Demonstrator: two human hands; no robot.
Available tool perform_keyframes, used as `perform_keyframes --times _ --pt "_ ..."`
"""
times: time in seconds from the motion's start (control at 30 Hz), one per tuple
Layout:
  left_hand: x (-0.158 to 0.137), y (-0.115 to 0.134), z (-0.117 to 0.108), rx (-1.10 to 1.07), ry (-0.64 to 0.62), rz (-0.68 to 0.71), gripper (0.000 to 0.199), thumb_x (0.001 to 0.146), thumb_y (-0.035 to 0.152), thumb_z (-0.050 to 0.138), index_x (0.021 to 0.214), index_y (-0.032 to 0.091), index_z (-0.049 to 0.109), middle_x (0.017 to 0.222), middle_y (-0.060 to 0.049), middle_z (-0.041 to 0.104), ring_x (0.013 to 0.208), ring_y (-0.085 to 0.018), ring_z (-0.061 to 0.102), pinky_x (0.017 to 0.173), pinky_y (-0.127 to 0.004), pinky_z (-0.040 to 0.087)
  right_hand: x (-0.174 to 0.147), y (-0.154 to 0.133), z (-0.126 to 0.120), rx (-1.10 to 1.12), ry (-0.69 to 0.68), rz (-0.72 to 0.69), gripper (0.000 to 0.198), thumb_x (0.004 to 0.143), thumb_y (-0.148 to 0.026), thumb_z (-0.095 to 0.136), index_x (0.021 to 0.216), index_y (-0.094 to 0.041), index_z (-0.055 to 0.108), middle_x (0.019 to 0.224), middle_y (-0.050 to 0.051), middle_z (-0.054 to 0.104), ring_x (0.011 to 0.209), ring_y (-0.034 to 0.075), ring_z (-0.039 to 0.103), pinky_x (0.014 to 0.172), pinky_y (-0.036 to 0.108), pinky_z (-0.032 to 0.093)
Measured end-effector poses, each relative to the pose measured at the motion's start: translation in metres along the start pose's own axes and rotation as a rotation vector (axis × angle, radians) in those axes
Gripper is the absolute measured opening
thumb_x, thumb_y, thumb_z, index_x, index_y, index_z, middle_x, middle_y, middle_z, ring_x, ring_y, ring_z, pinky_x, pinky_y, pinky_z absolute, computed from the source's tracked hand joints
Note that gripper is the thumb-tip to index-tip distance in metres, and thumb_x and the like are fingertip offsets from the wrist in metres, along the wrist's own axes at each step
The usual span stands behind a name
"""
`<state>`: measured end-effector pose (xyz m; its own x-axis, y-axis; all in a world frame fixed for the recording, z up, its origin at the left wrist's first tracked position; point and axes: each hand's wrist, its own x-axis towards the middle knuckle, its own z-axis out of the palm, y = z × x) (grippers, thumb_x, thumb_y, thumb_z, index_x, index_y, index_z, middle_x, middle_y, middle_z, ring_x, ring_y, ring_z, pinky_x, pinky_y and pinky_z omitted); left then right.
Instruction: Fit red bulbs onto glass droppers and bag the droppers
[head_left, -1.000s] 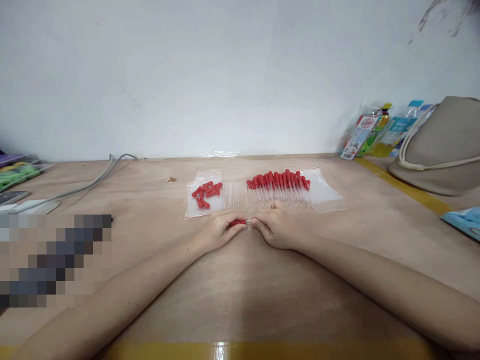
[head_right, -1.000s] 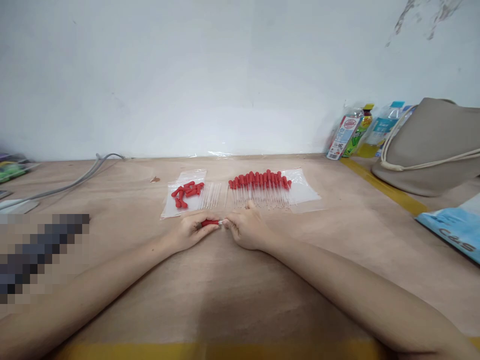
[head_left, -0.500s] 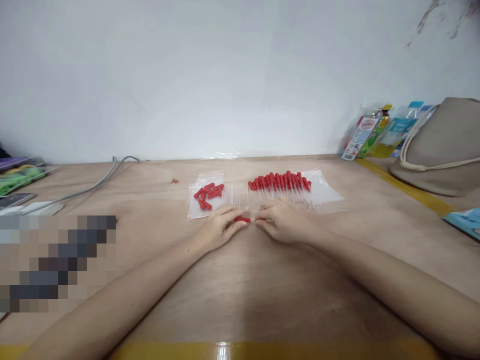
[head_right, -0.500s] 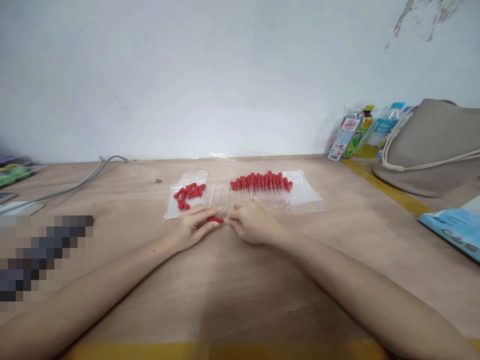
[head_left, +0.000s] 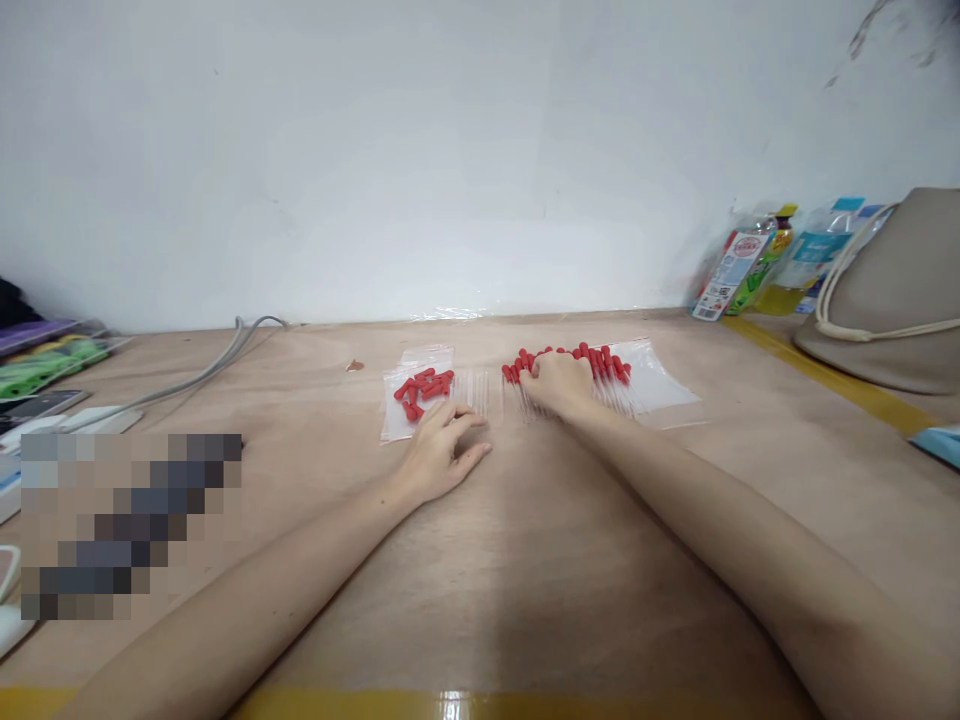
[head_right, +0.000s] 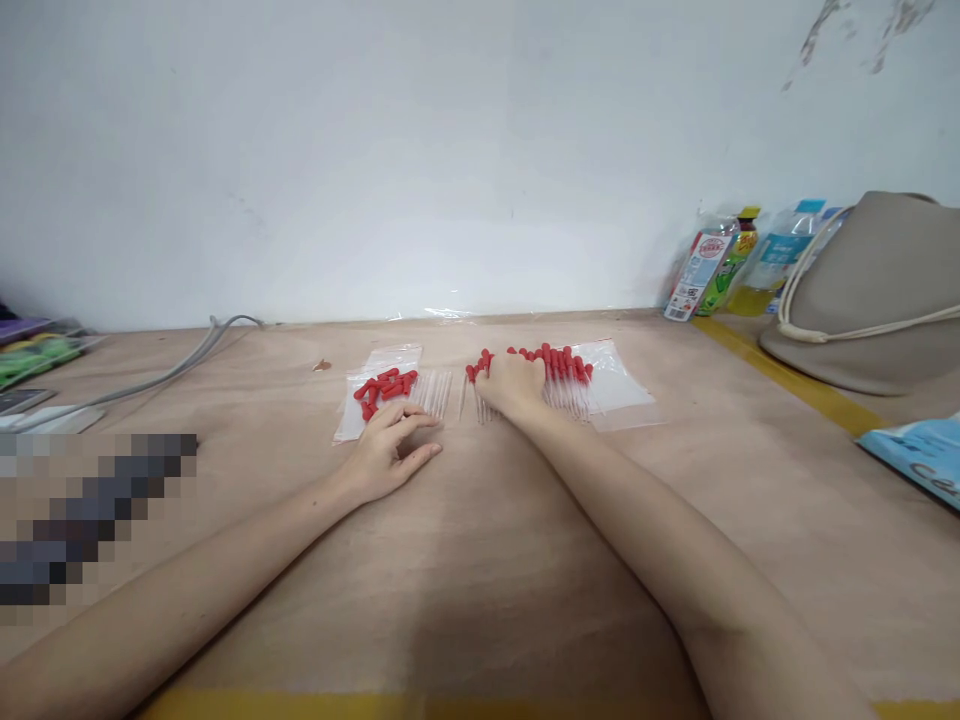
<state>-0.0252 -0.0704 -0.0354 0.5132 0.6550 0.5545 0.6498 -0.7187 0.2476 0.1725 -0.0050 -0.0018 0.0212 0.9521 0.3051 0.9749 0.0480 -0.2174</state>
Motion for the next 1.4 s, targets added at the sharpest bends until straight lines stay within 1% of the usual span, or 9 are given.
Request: perform_keyframes --times 0.13,0.27,0.47,0.73,0.87,0.97,1.1,1.27,1.4 --pt "0.0 0.002 -0.001 0.039 0.003 -0.007 0.021 0.08 0.031 0.055 0.097 0.02 0.06 0.094 -0.006 0.056 0.09 -0.02 0.05 0.081 -0.036 0.04 0.0 0.0 0.005 -0.052 -0.047 -0.016 0.034 0.081 -0.038 0.04 0.077 -0.014 0.063 0.077 0.012 0.065 0.077 0.025 0.059 0.073 0.039 0.032" --pt "0.002 0.003 -0.002 0.134 0.085 -0.093 0.025 0.078 0.038 0.057 0.094 0.019 0.06 0.093 -0.006 0.056 0.09 -0.022 0.049 0.082 -0.038 0.037 -0.003 0.0 0.005 -0.047 -0.003 -0.082 0.039 0.081 -0.046 0.04 0.071 -0.016 0.062 0.073 0.01 0.064 0.074 0.024 0.058 0.074 0.039 0.03" --pt "0.008 -0.012 -0.008 0.283 0.27 -0.367 0.014 0.078 0.029 0.055 0.086 0.019 0.058 0.087 -0.006 0.056 0.089 -0.024 0.048 0.08 -0.039 0.035 -0.01 -0.021 0.012 -0.025 -0.029 -0.178 0.028 0.079 -0.036 0.044 0.072 -0.016 0.062 0.074 0.009 0.065 0.071 0.021 0.057 0.076 0.039 0.027" --pt "0.012 -0.038 -0.02 0.35 0.273 -0.557 0.014 0.072 0.032 0.058 0.08 0.022 0.064 0.088 -0.007 0.053 0.091 -0.028 0.046 0.08 -0.043 0.034 -0.005 -0.044 0.02 -0.063 -0.133 -0.143 0.019 0.075 -0.02 0.047 0.066 -0.014 0.062 0.071 0.011 0.065 0.065 0.021 0.057 0.074 0.041 0.025" --pt "0.014 -0.047 -0.034 0.274 0.11 -0.426 0.013 0.07 0.027 0.057 0.079 0.021 0.065 0.082 -0.004 0.053 0.087 -0.023 0.048 0.081 -0.04 0.036 -0.012 -0.043 0.019 -0.066 -0.101 -0.154 0.021 0.079 -0.02 0.043 0.076 -0.011 0.062 0.079 0.015 0.065 0.07 0.023 0.057 0.074 0.04 0.023" --pt "0.016 -0.054 -0.05 0.232 -0.114 -0.202 0.021 0.07 0.022 0.053 0.086 0.023 0.066 0.087 -0.003 0.054 0.087 -0.021 0.049 0.082 -0.036 0.037 -0.025 -0.032 0.018 -0.052 0.049 -0.198 0.028 0.084 -0.023 0.035 0.09 -0.008 0.058 0.088 0.017 0.063 0.078 0.025 0.054 0.074 0.039 0.022" --pt "0.017 -0.06 -0.064 0.232 -0.297 -0.072 0.026 0.073 0.023 0.051 0.093 0.023 0.067 0.092 -0.005 0.054 0.089 -0.021 0.05 0.084 -0.036 0.038 -0.043 -0.004 0.02 0.048 0.265 -0.366 0.029 0.089 -0.028 0.031 0.087 -0.012 0.055 0.08 0.011 0.063 0.076 0.021 0.052 0.077 0.038 0.022" --pt "0.017 -0.064 -0.063 0.208 -0.382 0.007 0.022 0.076 0.025 0.05 0.088 0.023 0.068 0.085 -0.005 0.056 0.084 -0.019 0.051 0.08 -0.033 0.04 -0.066 0.035 0.018 0.185 0.31 -0.525 0.023 0.089 -0.027 0.037 0.091 -0.015 0.056 0.08 0.007 0.064 0.076 0.018 0.054 0.077 0.033 0.026" --pt "0.018 -0.063 -0.062 0.106 -0.321 -0.003 0.022 0.08 0.033 0.049 0.085 0.02 0.066 0.086 -0.005 0.055 0.081 -0.017 0.051 0.072 -0.029 0.042 -0.079 0.054 0.01 0.219 0.284 -0.601 0.027 0.09 -0.024 0.036 0.106 -0.016 0.056 0.083 0.007 0.065 0.079 0.018 0.055 0.069 0.03 0.031"
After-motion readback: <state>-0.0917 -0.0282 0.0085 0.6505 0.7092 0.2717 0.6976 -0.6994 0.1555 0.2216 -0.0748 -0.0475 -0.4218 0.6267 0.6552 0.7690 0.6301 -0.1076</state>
